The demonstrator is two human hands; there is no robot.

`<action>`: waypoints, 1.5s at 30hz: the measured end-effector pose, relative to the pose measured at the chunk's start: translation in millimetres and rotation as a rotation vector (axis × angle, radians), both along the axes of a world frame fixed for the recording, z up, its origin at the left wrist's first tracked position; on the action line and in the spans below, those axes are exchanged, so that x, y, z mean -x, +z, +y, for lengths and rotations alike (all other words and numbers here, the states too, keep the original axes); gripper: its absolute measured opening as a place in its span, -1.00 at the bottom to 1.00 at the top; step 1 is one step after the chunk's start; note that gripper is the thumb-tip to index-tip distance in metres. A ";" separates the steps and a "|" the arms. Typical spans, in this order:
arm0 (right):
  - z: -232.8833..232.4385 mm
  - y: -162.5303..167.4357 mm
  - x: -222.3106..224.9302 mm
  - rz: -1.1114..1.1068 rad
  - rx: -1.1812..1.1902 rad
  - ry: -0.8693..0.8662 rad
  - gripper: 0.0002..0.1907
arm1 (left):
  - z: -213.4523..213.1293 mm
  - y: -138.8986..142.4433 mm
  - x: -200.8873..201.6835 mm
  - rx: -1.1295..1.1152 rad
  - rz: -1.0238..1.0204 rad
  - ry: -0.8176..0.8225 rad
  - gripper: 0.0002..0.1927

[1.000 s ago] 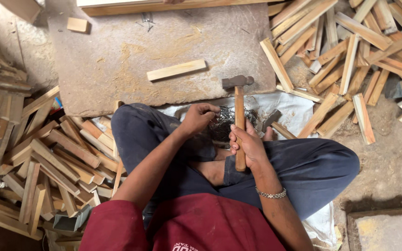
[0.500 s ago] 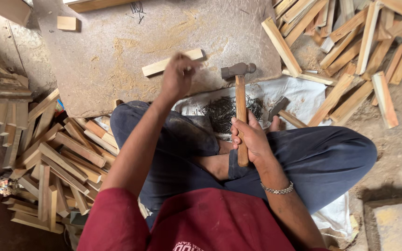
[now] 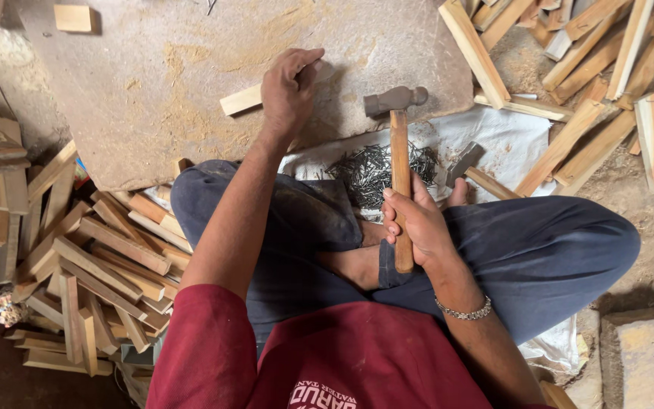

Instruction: The person sits cross-legged on the floor and repeatedly hammers nails into small wooden pieces using a hammer. They pick up nails from a pile, position them on the wood, and strike them until flush.

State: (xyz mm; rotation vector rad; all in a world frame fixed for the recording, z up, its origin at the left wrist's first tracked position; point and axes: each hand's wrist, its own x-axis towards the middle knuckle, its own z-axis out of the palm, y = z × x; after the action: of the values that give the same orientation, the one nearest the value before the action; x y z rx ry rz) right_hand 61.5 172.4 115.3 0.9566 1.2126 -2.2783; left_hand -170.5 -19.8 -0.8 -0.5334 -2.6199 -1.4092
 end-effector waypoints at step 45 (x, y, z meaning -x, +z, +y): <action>-52.3 77.7 98.0 0.225 -1.205 0.558 -0.31 | 2.2 -26.4 -1.5 -0.074 0.107 0.081 -0.07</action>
State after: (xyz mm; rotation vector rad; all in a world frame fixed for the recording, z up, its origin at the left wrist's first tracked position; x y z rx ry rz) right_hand -36.5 120.0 193.0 0.5183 2.6190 -1.1043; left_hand -169.0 -17.6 -27.1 -0.4743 -2.4668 -1.4068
